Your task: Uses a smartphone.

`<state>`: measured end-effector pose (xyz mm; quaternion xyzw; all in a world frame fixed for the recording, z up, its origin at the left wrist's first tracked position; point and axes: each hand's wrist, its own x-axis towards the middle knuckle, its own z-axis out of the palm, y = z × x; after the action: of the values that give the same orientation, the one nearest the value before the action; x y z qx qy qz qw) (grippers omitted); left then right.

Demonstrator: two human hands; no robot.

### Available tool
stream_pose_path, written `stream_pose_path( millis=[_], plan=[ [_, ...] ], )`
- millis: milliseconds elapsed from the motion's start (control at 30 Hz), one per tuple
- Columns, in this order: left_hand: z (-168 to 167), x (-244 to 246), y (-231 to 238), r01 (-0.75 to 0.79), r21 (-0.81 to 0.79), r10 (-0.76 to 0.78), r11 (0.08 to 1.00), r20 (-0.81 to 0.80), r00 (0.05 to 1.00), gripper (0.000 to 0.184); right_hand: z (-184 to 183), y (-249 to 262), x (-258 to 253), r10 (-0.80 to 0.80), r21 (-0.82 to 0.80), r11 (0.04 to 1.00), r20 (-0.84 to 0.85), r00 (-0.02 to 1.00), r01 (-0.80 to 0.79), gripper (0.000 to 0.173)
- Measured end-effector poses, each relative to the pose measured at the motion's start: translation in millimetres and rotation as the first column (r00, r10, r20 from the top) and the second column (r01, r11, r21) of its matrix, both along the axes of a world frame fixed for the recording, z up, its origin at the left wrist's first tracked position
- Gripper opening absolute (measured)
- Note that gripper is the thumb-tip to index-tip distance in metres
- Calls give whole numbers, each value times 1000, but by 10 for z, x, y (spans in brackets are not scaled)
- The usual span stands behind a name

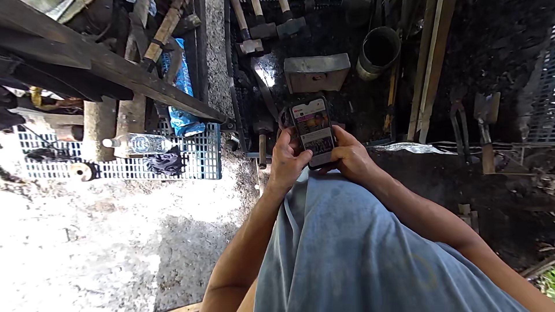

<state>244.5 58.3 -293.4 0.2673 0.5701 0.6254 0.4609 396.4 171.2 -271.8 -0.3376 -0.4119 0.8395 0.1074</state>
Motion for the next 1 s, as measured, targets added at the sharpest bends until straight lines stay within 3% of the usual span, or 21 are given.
stream_pose_path(
  millis=[133, 267, 1000],
  plan=[
    [-7, 0, 28, -27, -16, 26, 1000, -20, 999, 56, 1, 26, -19, -1, -4, 1000, -1, 1000, 1, 68],
    [-23, -6, 53, -111, -50, 108, 993, -68, 992, 31, 14, 48, -53, 21, 4, 1000, 6, 1000, -21, 68],
    [-66, -171, 117, -134, -36, 133, 990, -26, 991, 33, -21, 174, -251, 53, -8, 999, 1, 999, -53, 66]
  ],
)
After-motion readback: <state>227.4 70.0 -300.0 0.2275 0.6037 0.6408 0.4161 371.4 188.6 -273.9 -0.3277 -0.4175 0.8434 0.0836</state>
